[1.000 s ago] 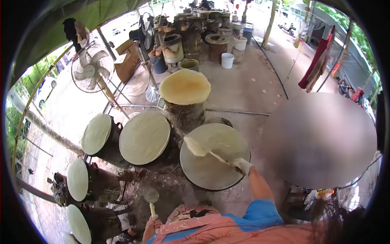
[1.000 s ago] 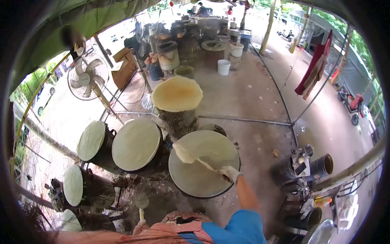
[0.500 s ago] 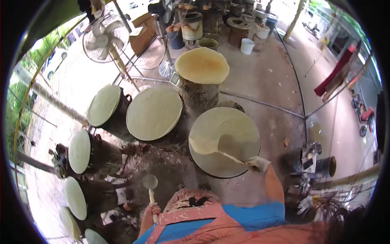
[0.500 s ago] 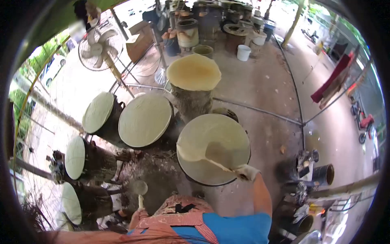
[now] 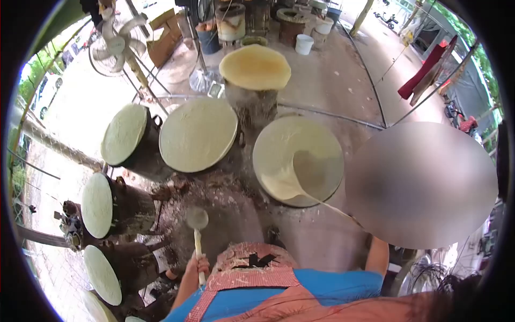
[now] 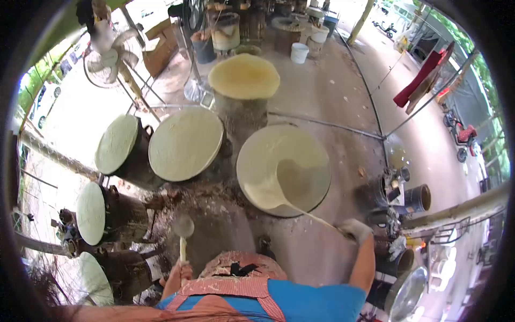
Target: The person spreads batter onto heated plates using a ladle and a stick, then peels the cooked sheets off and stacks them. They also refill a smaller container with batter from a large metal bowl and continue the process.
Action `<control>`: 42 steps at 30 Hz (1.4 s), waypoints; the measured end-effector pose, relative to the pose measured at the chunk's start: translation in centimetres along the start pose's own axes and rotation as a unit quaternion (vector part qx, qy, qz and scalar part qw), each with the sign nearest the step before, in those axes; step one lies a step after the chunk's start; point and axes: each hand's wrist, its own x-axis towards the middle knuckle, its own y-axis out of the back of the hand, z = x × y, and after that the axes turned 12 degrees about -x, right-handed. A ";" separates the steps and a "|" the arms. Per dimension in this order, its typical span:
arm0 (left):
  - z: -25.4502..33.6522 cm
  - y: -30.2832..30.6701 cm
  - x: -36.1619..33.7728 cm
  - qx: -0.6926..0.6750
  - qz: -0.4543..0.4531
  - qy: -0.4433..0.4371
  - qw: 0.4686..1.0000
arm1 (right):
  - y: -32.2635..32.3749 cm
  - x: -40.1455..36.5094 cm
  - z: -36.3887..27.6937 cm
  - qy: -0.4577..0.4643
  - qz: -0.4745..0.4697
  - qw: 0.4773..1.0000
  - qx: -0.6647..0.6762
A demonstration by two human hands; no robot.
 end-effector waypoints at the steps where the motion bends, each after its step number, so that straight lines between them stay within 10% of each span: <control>1: 2.0 0.7 1.1 0.154 0.015 -0.041 0.987 | -5.9 -4.4 2.8 -0.026 0.067 0.992 0.105; 3: 4.7 -0.4 1.7 0.402 0.058 -0.091 0.909 | -15.3 -9.9 -1.0 -0.085 0.215 0.924 0.304; 4: 7.3 0.6 2.1 0.219 0.011 0.057 0.974 | -18.9 -10.0 -8.6 -0.119 0.286 0.870 0.383; 6: 8.0 -0.4 1.0 0.338 0.003 -0.034 0.941 | -21.6 -10.2 -13.7 -0.149 0.419 0.810 0.382; 8: 6.8 -2.7 -1.3 0.301 0.001 -0.038 0.953 | -24.6 -2.5 -16.8 -0.049 0.354 0.760 0.543; 11: 6.0 -3.3 -3.8 0.274 -0.070 -0.029 0.959 | -26.3 7.7 -25.0 0.005 0.690 0.720 -0.067; 17: 4.5 -2.4 -8.1 0.223 -0.328 0.145 0.906 | -28.0 1.0 -21.6 -0.304 0.563 0.755 -0.144; 22: 3.2 -3.2 -8.3 0.278 -0.322 0.128 0.896 | -26.0 7.4 -23.2 -0.175 0.729 0.660 -0.047; 24: 3.7 -1.0 -6.9 0.278 -0.333 0.109 0.894 | -26.1 7.4 -24.5 -0.126 0.604 0.781 -0.093; 27: 1.8 -2.3 -9.5 0.362 -0.396 0.046 0.843 | -22.8 0.7 -20.8 -0.216 0.538 0.813 -0.060; 29: 1.3 -2.2 -9.1 0.291 -0.376 0.081 0.876 | -20.5 0.2 -19.8 -0.248 0.496 0.831 -0.045; 31: 1.2 -2.5 -7.8 0.264 -0.346 0.093 0.895 | -18.8 3.4 -19.7 -0.167 0.666 0.721 0.090; 35: 0.7 -3.1 -4.3 0.207 -0.198 0.087 0.954 | -22.1 4.2 -22.4 -0.045 0.556 0.826 -0.080; 42: -1.2 -5.0 -1.7 0.364 -0.066 -0.002 0.929 | -13.7 1.9 -16.2 -0.140 0.624 0.757 0.134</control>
